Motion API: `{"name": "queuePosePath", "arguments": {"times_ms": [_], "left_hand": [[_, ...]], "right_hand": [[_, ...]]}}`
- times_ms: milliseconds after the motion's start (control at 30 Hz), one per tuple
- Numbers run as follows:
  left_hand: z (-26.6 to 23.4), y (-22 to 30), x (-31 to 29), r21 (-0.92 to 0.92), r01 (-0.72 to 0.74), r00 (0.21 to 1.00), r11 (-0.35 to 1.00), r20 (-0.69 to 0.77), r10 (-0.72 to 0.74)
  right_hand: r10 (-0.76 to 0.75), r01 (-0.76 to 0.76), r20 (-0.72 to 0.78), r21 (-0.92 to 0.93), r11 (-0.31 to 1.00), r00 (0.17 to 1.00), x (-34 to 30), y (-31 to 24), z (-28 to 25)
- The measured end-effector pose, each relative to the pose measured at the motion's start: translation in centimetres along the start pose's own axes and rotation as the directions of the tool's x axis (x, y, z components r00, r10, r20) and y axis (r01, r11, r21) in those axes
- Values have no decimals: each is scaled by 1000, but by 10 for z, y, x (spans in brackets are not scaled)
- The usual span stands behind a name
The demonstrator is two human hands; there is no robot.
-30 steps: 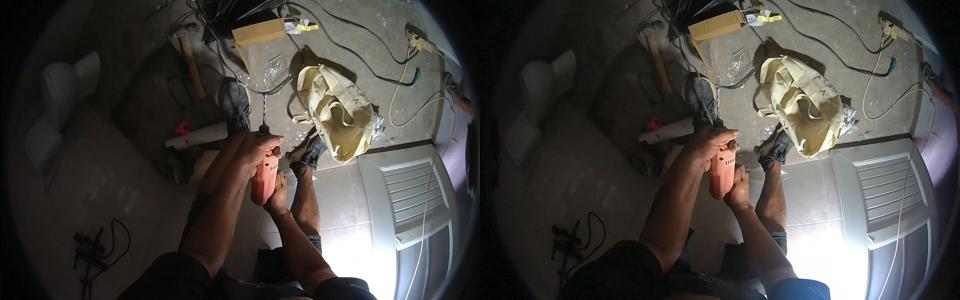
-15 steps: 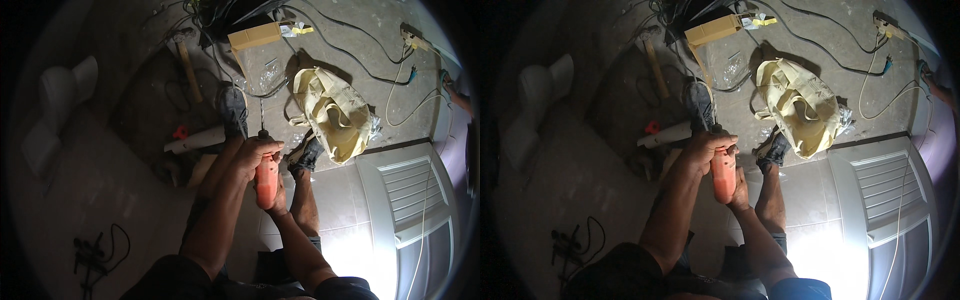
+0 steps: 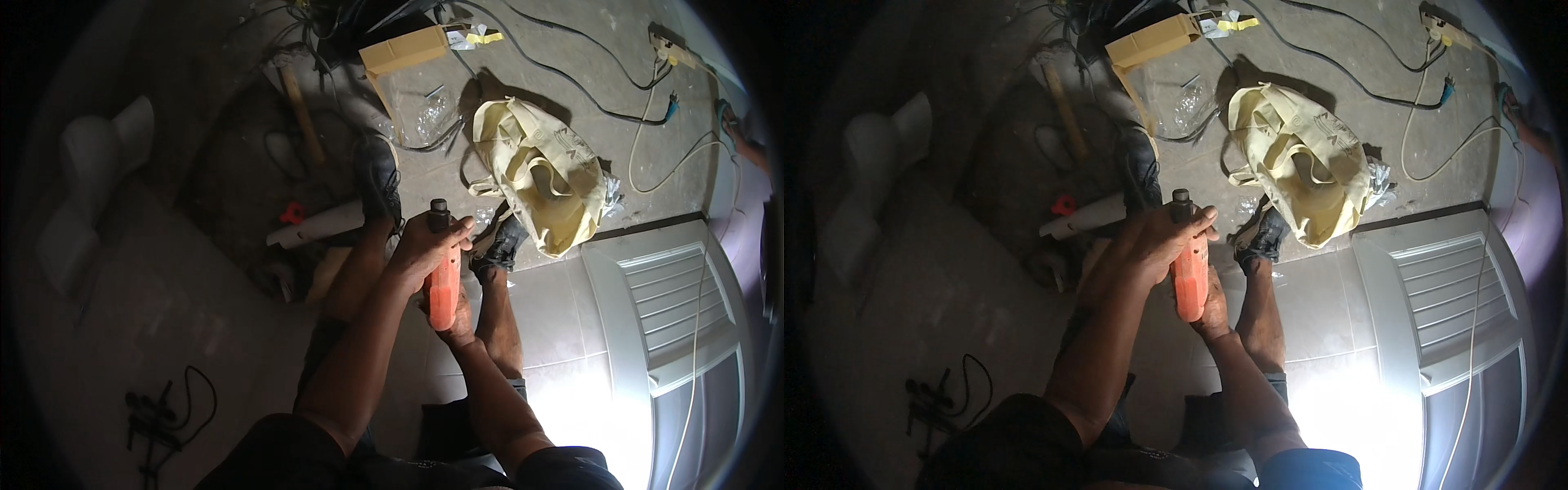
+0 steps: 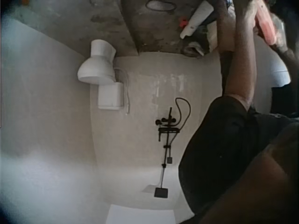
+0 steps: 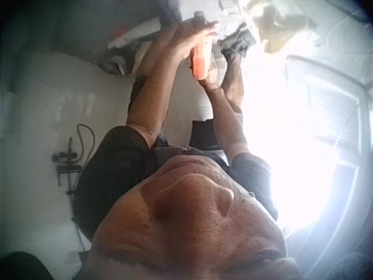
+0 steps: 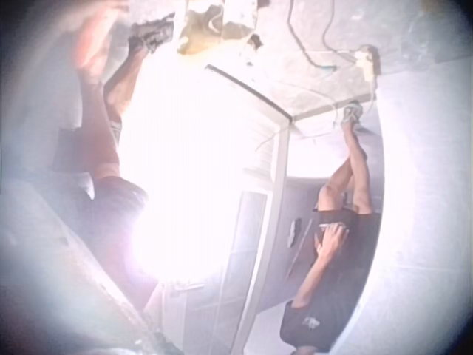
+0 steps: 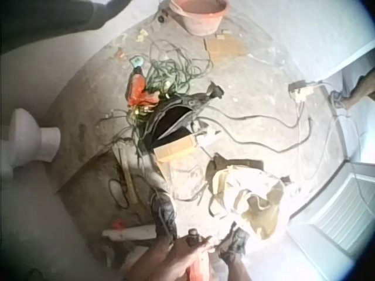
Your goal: The person picks up a power drill, winds its cord, and places it into a white bag along with other small items from the floor.
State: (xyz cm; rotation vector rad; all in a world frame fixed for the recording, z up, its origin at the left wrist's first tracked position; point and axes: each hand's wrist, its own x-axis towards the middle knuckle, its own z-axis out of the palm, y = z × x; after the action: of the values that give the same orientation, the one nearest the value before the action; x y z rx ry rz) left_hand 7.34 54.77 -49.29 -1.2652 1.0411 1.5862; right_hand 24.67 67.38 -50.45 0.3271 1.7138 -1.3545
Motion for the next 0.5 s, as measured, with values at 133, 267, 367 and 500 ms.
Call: {"name": "queuePosePath", "arguments": {"times_ms": [133, 267, 367, 500], "left_hand": [[-24, -26, 23, 242, -8, 998, 970, 63, -8], [-26, -29, 22, 151, -45, 997, 988, -55, 54], [-21, -11, 10, 90, 16, 994, 996, -112, -6], [-30, -27, 23, -103, -2, 997, 995, -83, -6]], "right_hand": [[-38, 234, 304, -642, 730, 952, -3, -3, -21], [12, -111, -257, -372, 921, 966, 44, -8, -68], [-14, -46, -405, -137, 989, 914, 102, -54, -93], [-560, 341, -322, -535, 773, 763, 220, -65, -123]]}}
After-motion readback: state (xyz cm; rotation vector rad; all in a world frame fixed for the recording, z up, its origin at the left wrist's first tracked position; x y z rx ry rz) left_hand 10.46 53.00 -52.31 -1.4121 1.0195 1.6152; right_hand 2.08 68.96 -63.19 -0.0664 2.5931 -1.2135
